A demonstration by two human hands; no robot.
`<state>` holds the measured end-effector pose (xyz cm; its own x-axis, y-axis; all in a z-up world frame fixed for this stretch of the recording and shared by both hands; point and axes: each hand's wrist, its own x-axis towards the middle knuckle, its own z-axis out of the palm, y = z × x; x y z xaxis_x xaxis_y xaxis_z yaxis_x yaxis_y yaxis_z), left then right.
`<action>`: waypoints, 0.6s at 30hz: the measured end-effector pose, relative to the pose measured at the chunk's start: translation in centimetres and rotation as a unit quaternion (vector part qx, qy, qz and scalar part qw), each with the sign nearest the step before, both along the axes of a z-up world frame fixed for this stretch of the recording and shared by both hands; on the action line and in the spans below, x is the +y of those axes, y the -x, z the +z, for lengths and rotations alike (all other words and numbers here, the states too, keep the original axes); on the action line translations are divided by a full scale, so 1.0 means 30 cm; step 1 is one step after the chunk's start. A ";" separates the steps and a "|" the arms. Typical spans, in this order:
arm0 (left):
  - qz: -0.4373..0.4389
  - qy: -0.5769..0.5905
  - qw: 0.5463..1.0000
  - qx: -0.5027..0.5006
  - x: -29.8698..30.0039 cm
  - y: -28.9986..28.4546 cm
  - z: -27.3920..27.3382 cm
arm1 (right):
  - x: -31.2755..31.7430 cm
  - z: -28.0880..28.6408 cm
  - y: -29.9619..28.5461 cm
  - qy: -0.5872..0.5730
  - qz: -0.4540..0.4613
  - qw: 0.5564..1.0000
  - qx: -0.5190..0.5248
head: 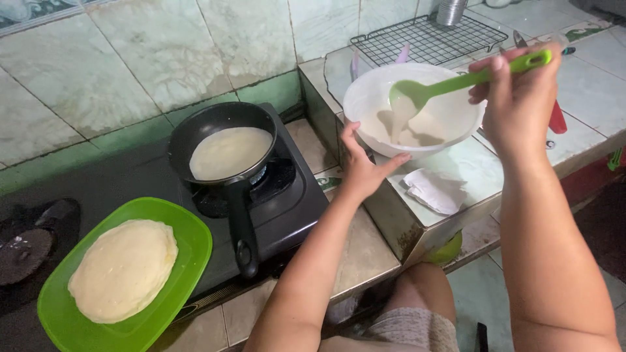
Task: Stirring batter in a bowl and cooking thin pancakes on a gas stove.
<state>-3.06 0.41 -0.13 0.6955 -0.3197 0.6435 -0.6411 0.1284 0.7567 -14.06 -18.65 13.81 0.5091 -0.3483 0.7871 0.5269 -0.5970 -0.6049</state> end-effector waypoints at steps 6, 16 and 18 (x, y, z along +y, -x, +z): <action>0.194 -0.027 0.973 -0.124 0.035 0.160 0.018 | 0.043 -0.099 0.029 -0.013 -0.059 0.998 0.007; -0.083 -0.191 0.926 -0.317 0.537 0.405 -0.015 | -0.228 -0.513 -0.067 -0.280 -0.002 0.959 -0.041; -0.093 -0.275 0.935 -0.203 0.704 0.432 -0.008 | -0.412 -0.722 -0.144 -0.289 -0.061 0.954 0.054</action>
